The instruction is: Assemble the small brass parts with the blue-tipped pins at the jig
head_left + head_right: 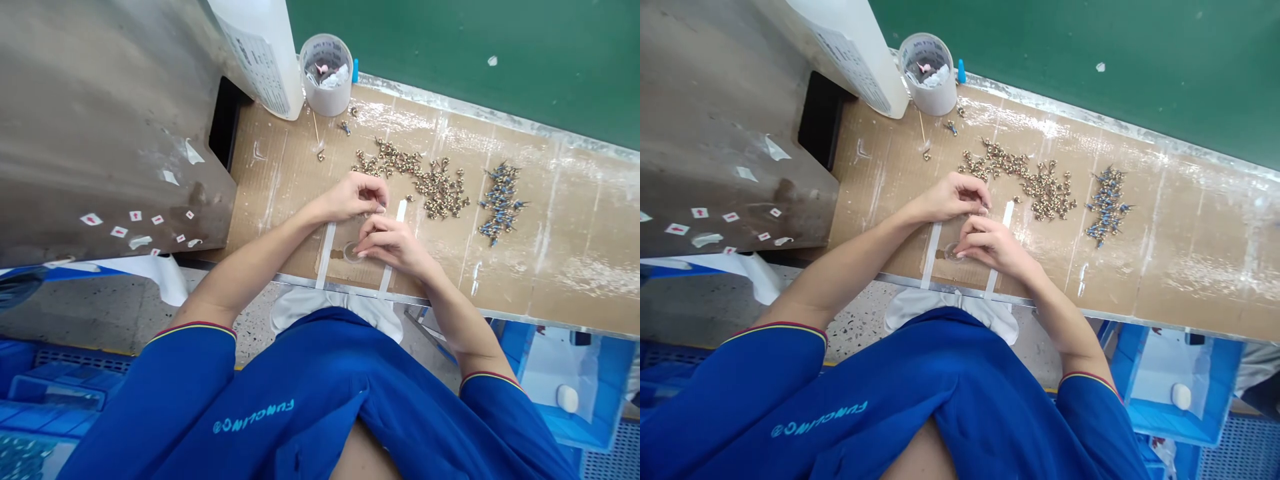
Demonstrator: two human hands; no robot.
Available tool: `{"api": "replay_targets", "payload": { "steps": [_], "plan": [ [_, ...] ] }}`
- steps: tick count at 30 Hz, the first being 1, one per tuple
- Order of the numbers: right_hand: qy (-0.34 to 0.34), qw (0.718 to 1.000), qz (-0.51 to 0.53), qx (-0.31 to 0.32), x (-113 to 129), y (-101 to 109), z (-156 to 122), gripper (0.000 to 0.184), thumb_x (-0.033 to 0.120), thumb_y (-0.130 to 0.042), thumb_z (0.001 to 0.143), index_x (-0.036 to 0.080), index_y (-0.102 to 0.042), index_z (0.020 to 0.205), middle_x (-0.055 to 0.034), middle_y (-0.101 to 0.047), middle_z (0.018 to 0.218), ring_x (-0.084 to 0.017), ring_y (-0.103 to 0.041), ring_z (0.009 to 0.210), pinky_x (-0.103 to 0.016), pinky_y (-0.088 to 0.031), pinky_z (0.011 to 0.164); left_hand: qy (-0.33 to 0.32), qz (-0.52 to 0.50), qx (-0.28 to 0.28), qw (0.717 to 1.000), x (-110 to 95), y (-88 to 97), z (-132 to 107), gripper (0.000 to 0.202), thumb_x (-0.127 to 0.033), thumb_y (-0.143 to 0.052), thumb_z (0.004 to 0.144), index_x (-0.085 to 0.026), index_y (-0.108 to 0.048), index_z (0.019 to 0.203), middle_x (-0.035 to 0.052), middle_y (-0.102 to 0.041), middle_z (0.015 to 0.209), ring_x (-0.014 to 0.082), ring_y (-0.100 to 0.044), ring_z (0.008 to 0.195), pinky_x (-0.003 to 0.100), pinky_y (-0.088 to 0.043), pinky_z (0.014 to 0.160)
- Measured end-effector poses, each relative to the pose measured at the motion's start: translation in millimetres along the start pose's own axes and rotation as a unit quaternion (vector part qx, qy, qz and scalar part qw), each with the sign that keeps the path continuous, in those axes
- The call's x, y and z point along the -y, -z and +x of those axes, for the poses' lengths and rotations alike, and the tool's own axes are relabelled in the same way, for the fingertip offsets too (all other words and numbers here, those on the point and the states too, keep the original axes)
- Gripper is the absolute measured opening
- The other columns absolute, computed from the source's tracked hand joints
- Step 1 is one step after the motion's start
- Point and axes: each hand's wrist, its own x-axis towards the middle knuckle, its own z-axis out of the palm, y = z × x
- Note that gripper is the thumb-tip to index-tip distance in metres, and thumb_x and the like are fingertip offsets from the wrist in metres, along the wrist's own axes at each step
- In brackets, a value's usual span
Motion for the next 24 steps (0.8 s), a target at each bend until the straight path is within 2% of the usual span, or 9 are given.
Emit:
{"api": "replay_targets", "payload": {
  "steps": [4, 7, 10, 12, 18, 24],
  "plan": [
    [0.004, 1.0, -0.015, -0.011, -1.9, 2.0, -1.5, 0.033, 0.055, -0.062, 0.1, 0.027, -0.079, 0.098, -0.0044, -0.07, 0.096, -0.018, -0.066, 0.087, -0.034, -0.055, 0.078, 0.001, -0.02, -0.001, 1.0, 0.0, 1.1, 0.2, 0.008, -0.019, -0.077, 0.078, -0.013, -0.071, 0.08, 0.0033, -0.072, 0.081, 0.0117, -0.065, 0.076, 0.023, -0.052, 0.074],
    [-0.063, 0.988, -0.078, -0.117, -4.1, 22.2, -6.4, 0.035, 0.058, -0.061, 0.1, 0.027, -0.078, 0.1, -0.0042, -0.072, 0.093, -0.019, -0.067, 0.085, -0.035, -0.055, 0.078, 0.001, -0.026, -0.009, 1.0, 0.1, 0.8, 0.9, 0.015, -0.023, -0.08, 0.078, -0.013, -0.07, 0.08, 0.003, -0.071, 0.08, 0.0117, -0.064, 0.076, 0.023, -0.051, 0.072],
    [-0.159, 0.936, -0.185, -0.253, -14.4, 44.5, -14.8, 0.025, 0.045, -0.062, 0.102, 0.024, -0.075, 0.094, -0.0043, -0.071, 0.087, -0.02, -0.064, 0.08, -0.036, -0.052, 0.077, 0.01, -0.022, -0.029, 0.999, -0.3, -0.9, 1.3, 0.018, -0.024, -0.081, 0.078, -0.013, -0.067, 0.079, 0.0016, -0.068, 0.076, 0.0109, -0.062, 0.072, 0.023, -0.049, 0.07],
    [-0.193, 0.908, -0.234, -0.289, -24.3, 51.6, -19.7, 0.019, 0.036, -0.063, 0.1, 0.024, -0.074, 0.091, -0.0043, -0.071, 0.086, -0.021, -0.064, 0.081, -0.037, -0.051, 0.079, 0.022, -0.017, -0.044, 0.999, -0.5, -2.3, 1.3, 0.016, -0.022, -0.079, 0.08, -0.013, -0.065, 0.079, 0.0006, -0.066, 0.073, 0.0101, -0.06, 0.068, 0.023, -0.048, 0.067],
    [-0.215, 0.897, -0.291, -0.253, -43.9, 40.7, -21.8, 0.009, 0.022, -0.065, 0.092, 0.024, -0.074, 0.093, -0.0065, -0.069, 0.09, -0.027, -0.062, 0.089, -0.042, -0.05, 0.084, 0.033, -0.009, -0.058, 0.998, 1.0, -5.0, 1.2, 0.008, -0.016, -0.072, 0.08, -0.014, -0.064, 0.081, 0.0, -0.064, 0.072, 0.0092, -0.057, 0.065, 0.023, -0.046, 0.065],
    [-0.218, 0.901, -0.311, -0.208, -35.6, 37.1, -17.3, 0.011, 0.017, -0.06, 0.092, 0.025, -0.066, 0.086, -0.006, -0.067, 0.089, -0.027, -0.06, 0.09, -0.04, -0.048, 0.084, 0.026, -0.008, -0.059, 0.998, 0.7, -7.0, 1.2, 0.008, -0.015, -0.07, 0.079, -0.014, -0.062, 0.079, -0.0017, -0.06, 0.068, 0.0087, -0.054, 0.062, 0.023, -0.045, 0.064]
  ]
}}
